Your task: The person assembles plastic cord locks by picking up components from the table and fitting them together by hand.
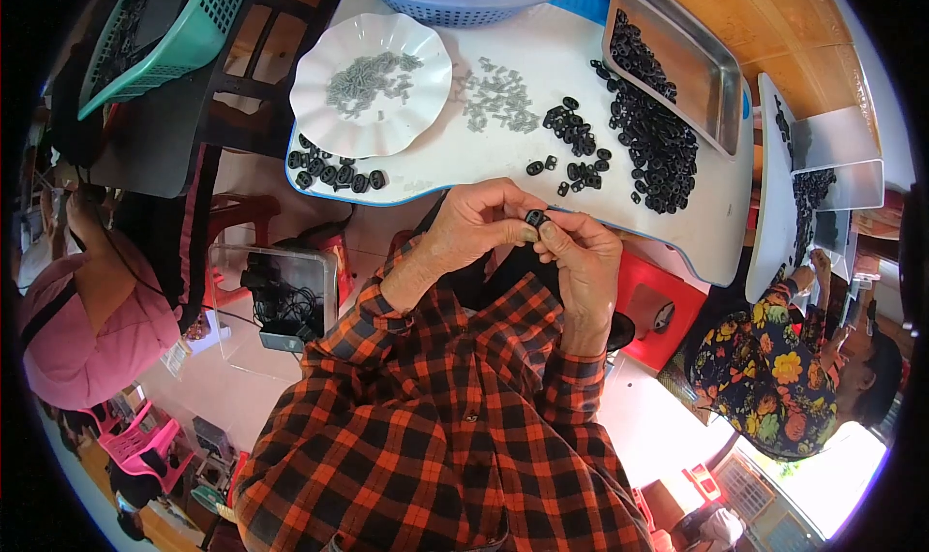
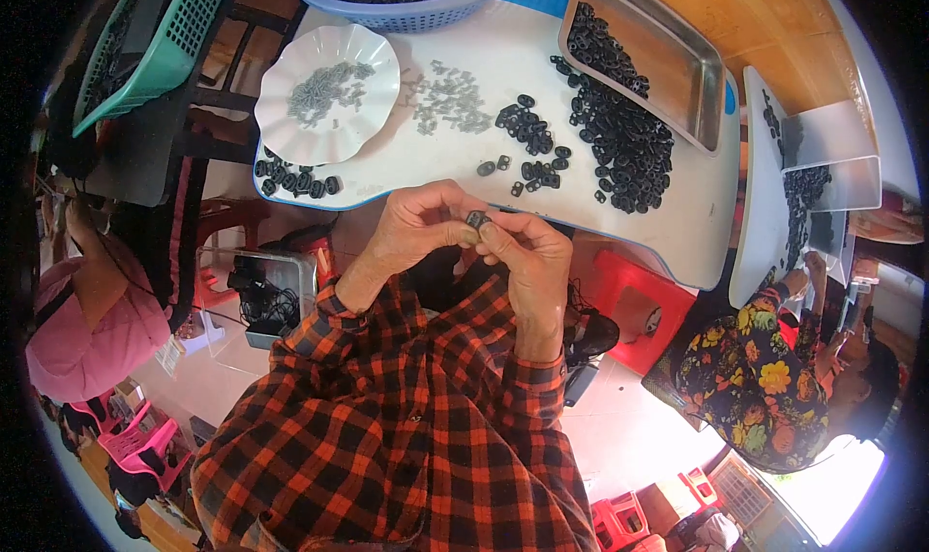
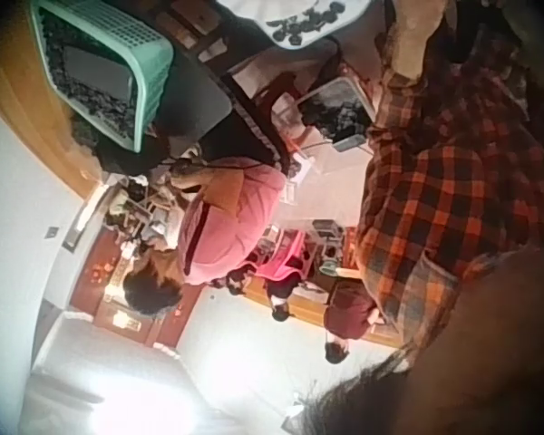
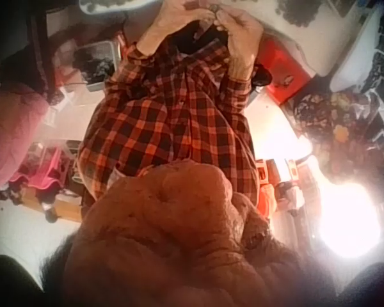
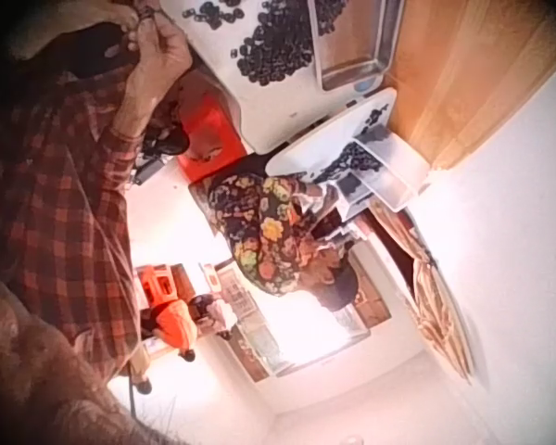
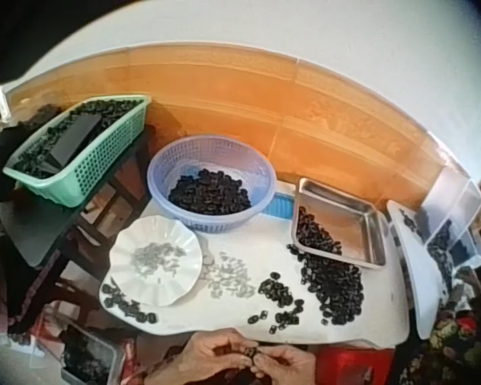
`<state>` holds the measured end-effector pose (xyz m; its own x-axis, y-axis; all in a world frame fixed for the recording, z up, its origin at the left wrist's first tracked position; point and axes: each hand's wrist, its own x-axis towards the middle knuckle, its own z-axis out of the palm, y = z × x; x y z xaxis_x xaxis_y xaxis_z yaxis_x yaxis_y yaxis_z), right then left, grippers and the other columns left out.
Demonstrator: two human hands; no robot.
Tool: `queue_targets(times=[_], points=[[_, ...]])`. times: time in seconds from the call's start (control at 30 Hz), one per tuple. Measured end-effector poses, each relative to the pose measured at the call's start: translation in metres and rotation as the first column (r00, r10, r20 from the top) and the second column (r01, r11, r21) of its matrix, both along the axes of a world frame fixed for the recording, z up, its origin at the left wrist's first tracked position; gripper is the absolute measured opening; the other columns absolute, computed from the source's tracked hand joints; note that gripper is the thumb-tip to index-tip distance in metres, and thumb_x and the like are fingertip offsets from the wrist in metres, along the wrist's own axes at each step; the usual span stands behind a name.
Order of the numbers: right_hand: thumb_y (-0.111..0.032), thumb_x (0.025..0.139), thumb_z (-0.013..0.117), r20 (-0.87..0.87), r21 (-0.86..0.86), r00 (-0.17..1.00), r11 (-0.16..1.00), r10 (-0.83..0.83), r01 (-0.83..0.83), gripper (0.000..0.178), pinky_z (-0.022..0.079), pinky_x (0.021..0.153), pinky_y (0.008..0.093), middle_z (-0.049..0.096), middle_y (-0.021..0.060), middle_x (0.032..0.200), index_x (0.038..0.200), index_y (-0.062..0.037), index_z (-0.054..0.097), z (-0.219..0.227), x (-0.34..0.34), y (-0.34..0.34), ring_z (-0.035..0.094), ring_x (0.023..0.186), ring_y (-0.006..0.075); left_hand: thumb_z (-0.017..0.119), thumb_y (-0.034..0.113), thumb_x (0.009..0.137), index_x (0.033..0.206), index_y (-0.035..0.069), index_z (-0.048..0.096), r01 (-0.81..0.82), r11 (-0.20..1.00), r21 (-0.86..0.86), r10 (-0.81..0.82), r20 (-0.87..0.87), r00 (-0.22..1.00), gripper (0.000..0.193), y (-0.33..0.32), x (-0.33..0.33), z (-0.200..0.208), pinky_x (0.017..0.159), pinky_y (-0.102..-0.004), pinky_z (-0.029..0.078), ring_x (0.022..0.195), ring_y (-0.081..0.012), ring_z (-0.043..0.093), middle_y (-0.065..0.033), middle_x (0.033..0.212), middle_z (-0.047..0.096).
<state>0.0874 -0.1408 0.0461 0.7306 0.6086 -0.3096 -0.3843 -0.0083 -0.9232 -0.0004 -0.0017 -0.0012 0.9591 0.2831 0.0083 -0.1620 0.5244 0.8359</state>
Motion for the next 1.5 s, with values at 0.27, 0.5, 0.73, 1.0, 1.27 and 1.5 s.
queue_targets(times=[0.27,0.5,0.73,1.0,1.27,1.5], points=[[-0.004,0.081,0.068,-0.059,-0.023,0.998,0.999,0.032,-0.033,0.011,0.046,0.055,0.0190,0.065,0.0083,0.077,0.089,0.0031,0.065,-0.005,0.005,-0.001,0.059,0.062,0.0106,0.066,-0.001,0.081,0.106,-0.004,0.060,0.003,1.000,0.020,-0.002,-0.049,0.999,0.026,-0.001,-0.002,0.003,0.068,-0.0195,0.051,0.077,-0.0075,0.060,-0.0052,0.087,0.063],[-0.004,0.079,0.070,-0.078,0.003,0.995,0.998,0.056,-0.056,0.010,0.042,0.055,0.0194,0.062,0.0045,0.072,0.084,0.0026,0.064,-0.008,0.006,-0.002,0.053,0.059,0.0083,0.065,-0.005,0.080,0.104,-0.004,0.061,0.006,0.996,0.088,-0.002,-0.052,0.999,0.024,0.000,-0.003,0.002,0.064,-0.0222,0.052,0.073,-0.0103,0.062,-0.0067,0.086,0.065],[-0.006,0.081,0.068,-0.062,-0.005,0.993,0.995,0.102,-0.102,0.011,0.040,0.054,0.0190,0.061,0.0047,0.073,0.084,0.0034,0.063,-0.010,0.006,-0.005,0.052,0.060,0.0084,0.064,-0.005,0.080,0.104,-0.005,0.061,0.045,0.998,0.051,-0.044,-0.036,0.998,0.024,0.001,-0.004,0.001,0.060,-0.0239,0.053,0.071,-0.0116,0.062,-0.0078,0.085,0.064],[-0.009,0.080,0.070,-0.090,-0.011,0.990,0.994,0.109,-0.110,0.014,0.040,0.052,0.0191,0.060,0.0040,0.071,0.083,0.0026,0.062,-0.008,0.004,-0.003,0.052,0.057,0.0085,0.067,0.001,0.081,0.101,-0.002,0.064,0.046,0.999,0.030,-0.046,0.004,0.999,0.021,0.002,-0.004,0.000,0.048,-0.0182,0.046,0.062,-0.0065,0.058,-0.0037,0.079,0.063],[-0.009,0.079,0.071,-0.151,0.028,0.979,0.990,0.139,-0.136,0.016,0.040,0.052,0.0190,0.060,0.0044,0.069,0.083,0.0030,0.062,-0.013,0.006,-0.003,0.052,0.057,0.0085,0.067,0.001,0.081,0.101,-0.002,0.064,0.057,0.997,0.045,-0.056,-0.024,0.998,0.020,0.005,-0.006,0.000,0.049,-0.0187,0.048,0.062,-0.0074,0.059,-0.0047,0.079,0.065],[-0.009,0.077,0.073,-0.301,0.173,0.927,0.969,0.221,-0.175,0.017,0.038,0.049,0.0197,0.059,0.0054,0.067,0.081,0.0017,0.061,-0.021,0.005,-0.006,0.050,0.053,0.0095,0.068,0.002,0.080,0.099,-0.001,0.065,0.136,0.991,-0.007,-0.136,-0.026,0.990,0.019,0.009,-0.009,0.006,0.053,-0.0198,0.050,0.062,-0.0079,0.062,-0.0058,0.078,0.066]])
